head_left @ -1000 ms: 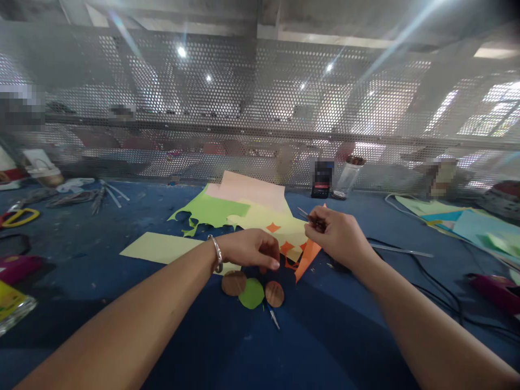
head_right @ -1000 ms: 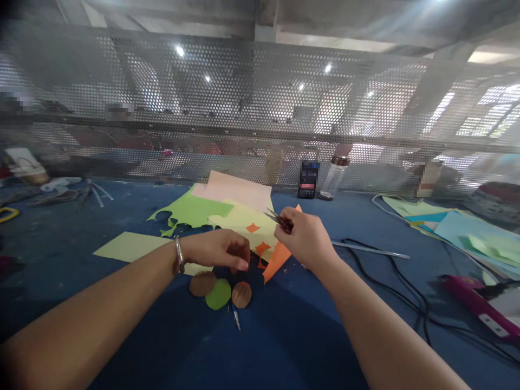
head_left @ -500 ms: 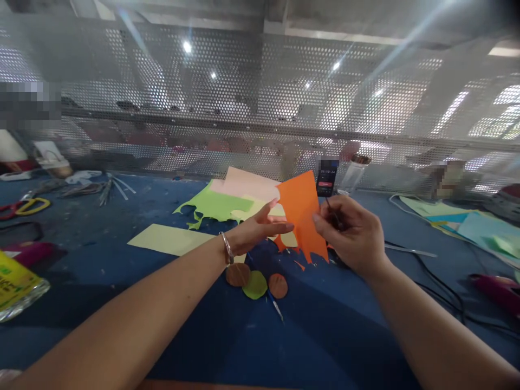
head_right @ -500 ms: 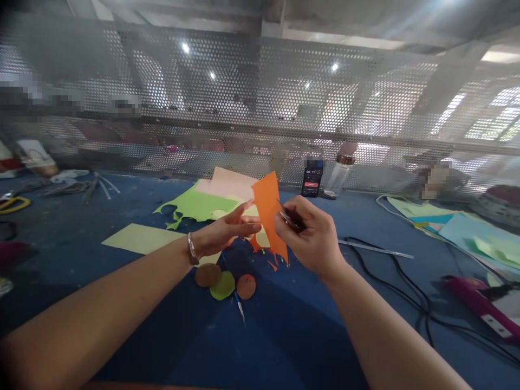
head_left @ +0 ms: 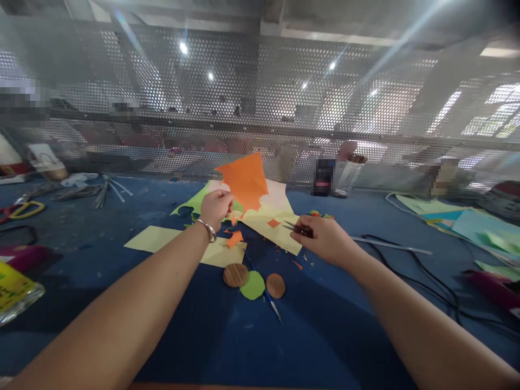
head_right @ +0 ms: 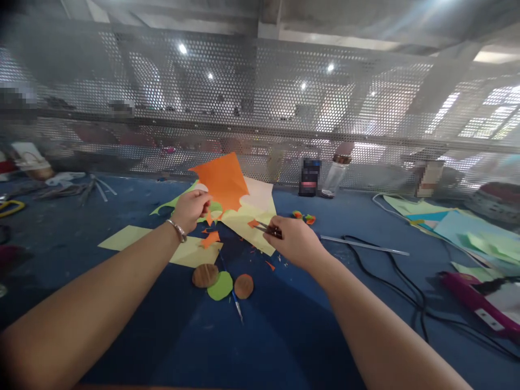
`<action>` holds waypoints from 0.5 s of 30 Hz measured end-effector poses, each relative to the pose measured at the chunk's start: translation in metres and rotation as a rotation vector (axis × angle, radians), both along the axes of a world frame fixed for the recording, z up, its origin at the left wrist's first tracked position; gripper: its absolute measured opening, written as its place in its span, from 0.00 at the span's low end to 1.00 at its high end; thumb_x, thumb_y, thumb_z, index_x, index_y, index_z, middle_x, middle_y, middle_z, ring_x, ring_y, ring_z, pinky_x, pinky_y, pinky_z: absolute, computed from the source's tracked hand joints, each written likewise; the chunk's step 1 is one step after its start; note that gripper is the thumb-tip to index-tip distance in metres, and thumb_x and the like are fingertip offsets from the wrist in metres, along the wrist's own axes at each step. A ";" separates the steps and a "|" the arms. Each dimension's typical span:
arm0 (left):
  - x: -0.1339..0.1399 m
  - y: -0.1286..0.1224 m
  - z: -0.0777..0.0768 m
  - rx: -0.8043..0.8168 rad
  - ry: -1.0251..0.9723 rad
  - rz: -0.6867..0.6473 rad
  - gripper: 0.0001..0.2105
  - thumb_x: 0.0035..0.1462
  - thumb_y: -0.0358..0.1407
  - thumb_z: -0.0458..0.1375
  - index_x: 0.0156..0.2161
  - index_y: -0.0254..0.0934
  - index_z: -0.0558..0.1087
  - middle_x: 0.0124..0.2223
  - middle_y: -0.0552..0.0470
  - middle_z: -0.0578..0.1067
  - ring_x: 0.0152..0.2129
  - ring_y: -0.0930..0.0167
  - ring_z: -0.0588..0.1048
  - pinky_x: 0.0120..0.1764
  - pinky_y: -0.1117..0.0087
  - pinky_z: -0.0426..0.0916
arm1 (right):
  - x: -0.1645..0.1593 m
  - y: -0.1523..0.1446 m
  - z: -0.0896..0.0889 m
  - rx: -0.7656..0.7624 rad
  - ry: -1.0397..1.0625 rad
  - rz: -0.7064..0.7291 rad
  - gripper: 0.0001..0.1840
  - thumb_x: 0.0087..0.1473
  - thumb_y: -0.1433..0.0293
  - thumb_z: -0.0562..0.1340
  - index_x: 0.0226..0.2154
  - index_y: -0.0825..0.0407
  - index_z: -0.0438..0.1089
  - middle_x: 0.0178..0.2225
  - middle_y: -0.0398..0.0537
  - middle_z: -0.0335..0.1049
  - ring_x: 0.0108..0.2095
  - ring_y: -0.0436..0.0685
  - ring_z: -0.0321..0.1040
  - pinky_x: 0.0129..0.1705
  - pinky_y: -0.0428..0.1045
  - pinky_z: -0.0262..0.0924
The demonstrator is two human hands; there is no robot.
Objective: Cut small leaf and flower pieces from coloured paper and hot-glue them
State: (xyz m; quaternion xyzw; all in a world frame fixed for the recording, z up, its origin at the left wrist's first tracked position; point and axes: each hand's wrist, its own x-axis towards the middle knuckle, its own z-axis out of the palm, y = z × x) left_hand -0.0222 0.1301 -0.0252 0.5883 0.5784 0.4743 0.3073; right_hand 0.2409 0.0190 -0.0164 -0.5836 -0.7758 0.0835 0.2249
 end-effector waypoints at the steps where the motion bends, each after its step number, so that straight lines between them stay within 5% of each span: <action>1: -0.005 0.004 -0.001 0.007 -0.027 0.039 0.12 0.56 0.35 0.55 0.24 0.39 0.60 0.21 0.56 0.62 0.18 0.76 0.61 0.23 0.73 0.55 | -0.001 0.000 -0.001 -0.040 -0.046 0.010 0.08 0.57 0.63 0.62 0.32 0.51 0.71 0.28 0.45 0.73 0.28 0.54 0.66 0.30 0.48 0.52; 8: -0.017 0.012 0.002 -0.021 -0.103 0.163 0.07 0.54 0.30 0.57 0.38 0.39 0.65 0.27 0.55 0.71 0.16 0.75 0.67 0.21 0.73 0.57 | -0.008 -0.011 -0.006 -0.247 -0.295 0.090 0.11 0.55 0.61 0.65 0.38 0.51 0.73 0.34 0.50 0.77 0.33 0.58 0.72 0.30 0.48 0.51; 15: -0.018 0.007 0.000 0.145 0.069 0.204 0.11 0.52 0.31 0.61 0.40 0.40 0.67 0.28 0.57 0.72 0.20 0.72 0.70 0.27 0.71 0.61 | -0.016 -0.026 0.003 -0.090 -0.480 0.050 0.15 0.58 0.59 0.65 0.42 0.53 0.73 0.42 0.57 0.77 0.44 0.68 0.73 0.39 0.54 0.58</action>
